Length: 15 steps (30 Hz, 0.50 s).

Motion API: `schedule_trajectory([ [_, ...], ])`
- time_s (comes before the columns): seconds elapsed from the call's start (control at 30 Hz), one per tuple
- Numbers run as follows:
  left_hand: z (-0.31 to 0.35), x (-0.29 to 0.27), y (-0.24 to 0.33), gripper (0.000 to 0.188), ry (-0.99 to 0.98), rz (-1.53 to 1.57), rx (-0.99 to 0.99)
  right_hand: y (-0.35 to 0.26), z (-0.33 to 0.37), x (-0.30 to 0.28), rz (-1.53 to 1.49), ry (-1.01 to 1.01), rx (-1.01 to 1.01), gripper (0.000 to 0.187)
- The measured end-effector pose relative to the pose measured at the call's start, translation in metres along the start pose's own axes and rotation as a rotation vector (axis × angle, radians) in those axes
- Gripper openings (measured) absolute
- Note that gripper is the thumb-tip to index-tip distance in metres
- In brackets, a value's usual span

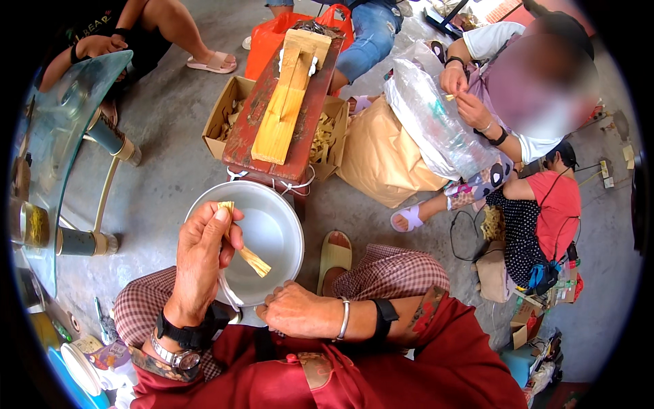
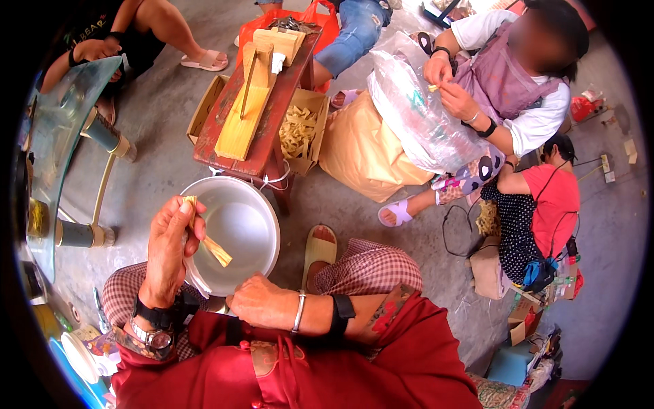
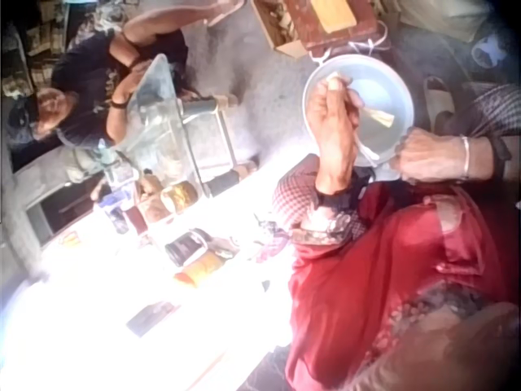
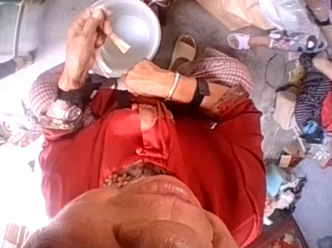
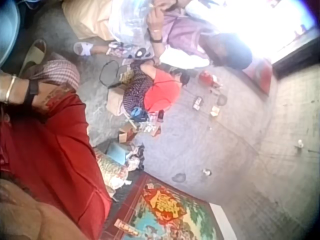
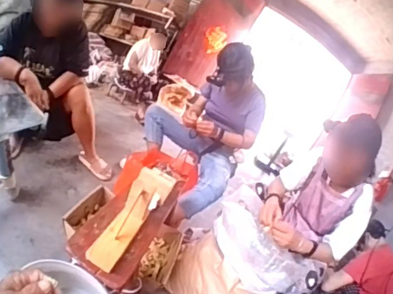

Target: The person takes strips of paper and wraps them around a small yellow object by hand, using a white cloth for grip.

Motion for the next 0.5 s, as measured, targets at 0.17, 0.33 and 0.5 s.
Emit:
schedule_trajectory([
  [0.17,0.0004,0.0027,-0.0014,0.024,0.001,-0.019,0.007,-0.0002,0.0016,0.0020,-0.007,-0.005,0.020,0.021],
  [0.33,0.0006,0.0033,-0.0030,0.023,-0.003,-0.012,0.006,-0.0012,0.0022,0.0021,-0.013,-0.010,0.033,0.019],
  [0.5,0.0010,0.0046,-0.0023,0.024,-0.010,-0.024,0.002,-0.0010,0.0026,0.0013,-0.002,-0.027,0.038,0.018],
])
Point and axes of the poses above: each hand's wrist, its own z-axis away from the middle knuckle, its own x-axis out of the palm, y = z × x, the point moved 7 cm from there along -z, towards the middle knuckle, and after that the axes turned 15 degrees about -x, right-handed, at the moved point
